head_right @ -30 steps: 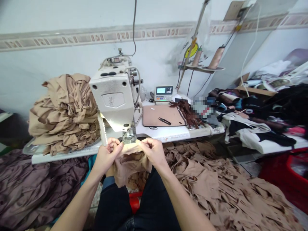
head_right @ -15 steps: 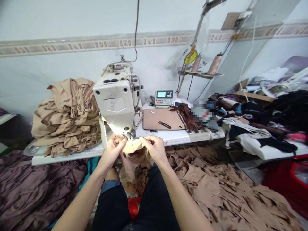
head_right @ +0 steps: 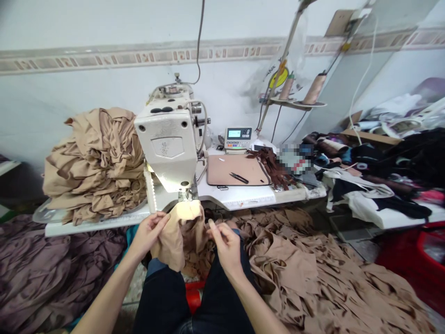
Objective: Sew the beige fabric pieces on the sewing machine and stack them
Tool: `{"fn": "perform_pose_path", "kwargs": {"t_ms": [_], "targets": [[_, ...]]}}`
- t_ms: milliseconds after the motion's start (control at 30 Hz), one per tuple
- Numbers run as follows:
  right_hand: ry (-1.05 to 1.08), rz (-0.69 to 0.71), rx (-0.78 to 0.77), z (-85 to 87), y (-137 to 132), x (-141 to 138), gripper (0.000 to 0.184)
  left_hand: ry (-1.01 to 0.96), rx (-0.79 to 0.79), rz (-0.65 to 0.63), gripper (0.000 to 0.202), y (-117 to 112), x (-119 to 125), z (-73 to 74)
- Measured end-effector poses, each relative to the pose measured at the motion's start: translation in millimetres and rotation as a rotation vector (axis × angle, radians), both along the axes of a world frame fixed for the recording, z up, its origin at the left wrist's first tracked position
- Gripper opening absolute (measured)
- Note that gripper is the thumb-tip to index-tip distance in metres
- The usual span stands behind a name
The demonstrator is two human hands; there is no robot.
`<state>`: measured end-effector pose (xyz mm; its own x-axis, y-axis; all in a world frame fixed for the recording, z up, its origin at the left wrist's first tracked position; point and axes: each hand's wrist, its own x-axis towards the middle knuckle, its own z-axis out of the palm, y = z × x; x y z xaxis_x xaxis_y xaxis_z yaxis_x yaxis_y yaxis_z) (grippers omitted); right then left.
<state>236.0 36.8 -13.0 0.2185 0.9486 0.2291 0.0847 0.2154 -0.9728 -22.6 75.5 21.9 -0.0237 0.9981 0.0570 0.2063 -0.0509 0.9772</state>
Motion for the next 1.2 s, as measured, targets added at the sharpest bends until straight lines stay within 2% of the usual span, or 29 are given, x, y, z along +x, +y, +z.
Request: {"fn": "perform_pose_path", "kwargs": {"t_ms": [100,167,233,300,367,500,600,733,767,833,933,1000,1100,1200], "targets": [[0.073,0.259,-0.064,6.6,-1.4,-23.2,0.05,-0.073,0.034,0.043,0.039,6.7,-11.8,5.3],[0.141,0.423,-0.136,13.1,3.1,-42.0,0.053,-0.103,0.046,0.062,0.038,11.3,-11.4,10.4],[0.205,0.531,-0.18,18.6,7.2,-58.9,0.059,-0.088,0.03,0.068,0.038,12.3,-6.0,13.3],[0.256,0.538,-0.188,22.0,8.2,-69.2,0.056,-0.052,0.0,0.051,0.04,8.4,1.3,12.5],[0.291,0.484,-0.19,22.5,5.6,-69.7,0.053,-0.035,-0.017,0.025,0.044,0.4,6.8,7.5],[0.267,0.446,-0.23,18.2,-6.7,-44.4,0.054,-0.053,-0.099,-0.082,0.05,-19.3,5.1,-11.9],[0.134,0.506,-0.278,17.9,-18.2,-20.5,0.053,-0.018,-0.133,-0.206,0.049,-30.2,-1.1,-26.0],[-0.183,0.615,-0.265,29.4,-31.0,-7.8,0.045,0.006,-0.053,-0.108,0.036,-41.9,5.8,-28.4],[-0.277,0.642,-0.248,33.9,-33.0,-7.6,0.044,0.01,-0.061,-0.13,0.035,-45.2,11.2,-26.1],[-0.434,0.715,-0.224,43.4,-35.2,-7.8,0.042,0.017,-0.11,-0.31,0.034,-52.0,23.7,-20.5],[-0.531,0.835,-0.223,56.7,-34.2,-2.6,0.037,0.018,-0.23,-0.675,0.043,-59.6,36.7,-15.7],[-0.531,0.871,-0.214,63.1,-31.7,5.8,0.03,0.007,-0.293,-0.788,0.049,-62.0,36.9,-15.5],[-0.499,0.833,-0.198,66.4,-26.9,19.7,0.025,-0.016,-0.324,-0.768,0.048,-62.7,28.3,-14.8],[-0.4,0.713,-0.205,61.1,-22.4,25.5,0.034,-0.026,-0.282,-0.633,0.042,-61.6,20.1,-9.8]]}}
